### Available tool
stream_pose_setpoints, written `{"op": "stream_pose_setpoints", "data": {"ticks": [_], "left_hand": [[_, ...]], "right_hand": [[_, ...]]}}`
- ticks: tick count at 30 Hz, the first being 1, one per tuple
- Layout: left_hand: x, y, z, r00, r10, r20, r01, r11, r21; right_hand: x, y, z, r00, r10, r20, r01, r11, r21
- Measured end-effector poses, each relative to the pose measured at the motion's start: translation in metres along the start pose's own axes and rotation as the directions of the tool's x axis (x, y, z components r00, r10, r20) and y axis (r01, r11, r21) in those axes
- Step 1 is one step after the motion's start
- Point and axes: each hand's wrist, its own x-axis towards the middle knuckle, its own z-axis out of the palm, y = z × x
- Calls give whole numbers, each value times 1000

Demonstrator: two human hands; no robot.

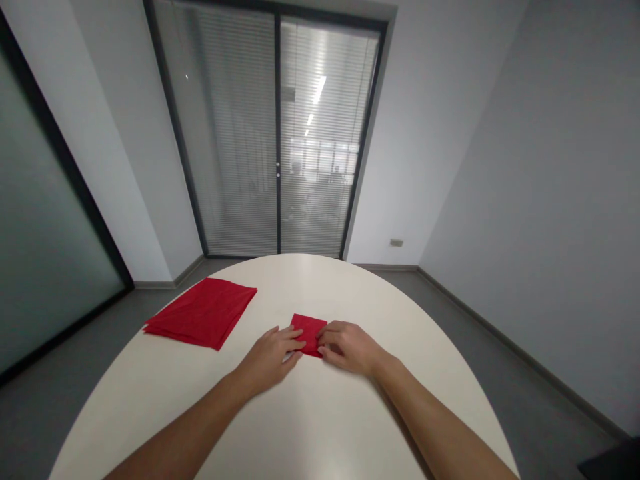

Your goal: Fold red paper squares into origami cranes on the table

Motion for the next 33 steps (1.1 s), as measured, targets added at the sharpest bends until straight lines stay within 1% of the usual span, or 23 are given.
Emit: {"op": "stream_pose_setpoints", "data": {"ticks": [3, 8, 11, 13, 15, 17, 20, 23, 24, 26, 27, 30, 33], "left_hand": [[0, 0, 0, 1000, -6, -5, 6, 1000, -9], [-1, 3, -7, 1000, 1, 1, -1, 1000, 22], [-2, 4, -12, 1000, 8, 4, -8, 998, 70], [-2, 4, -14, 1000, 25, 11, -26, 996, 91], [-3, 4, -15, 998, 53, 22, -55, 993, 100], [-3, 3, -16, 997, 72, 18, -73, 993, 92], [-3, 3, -14, 998, 66, -24, -64, 996, 69], [-2, -1, -4, 998, 36, -44, -33, 997, 63], [-2, -4, 0, 1000, 12, -24, -10, 997, 70], [-2, -10, 9, 998, -38, 57, 33, 995, 90], [-2, -12, 12, 995, -71, 63, 64, 992, 109], [-4, -18, 16, 989, -148, 25, 142, 976, 166], [-6, -18, 12, 977, -208, -48, 214, 951, 224]], "right_hand": [[1, -2, 2, 999, -29, -13, 29, 999, 22], [-3, 1, 1, 1000, -18, 12, 18, 1000, 1], [-3, 1, 2, 1000, 19, 17, -20, 1000, 9], [-2, -2, 6, 998, 65, -20, -64, 997, 39], [1, -5, 12, 995, 86, -53, -82, 994, 70], [2, -8, 18, 997, 81, -18, -80, 994, 77], [2, -11, 20, 992, 78, 100, -87, 993, 86], [2, -13, 17, 989, 31, 145, -51, 990, 135], [2, -13, 16, 989, 23, 146, -45, 988, 151], [1, -13, 16, 988, 40, 151, -66, 983, 173], [1, -13, 16, 986, 56, 158, -85, 980, 180], [1, -13, 16, 978, 91, 187, -126, 975, 182], [1, -13, 15, 969, 104, 222, -144, 975, 168]]}}
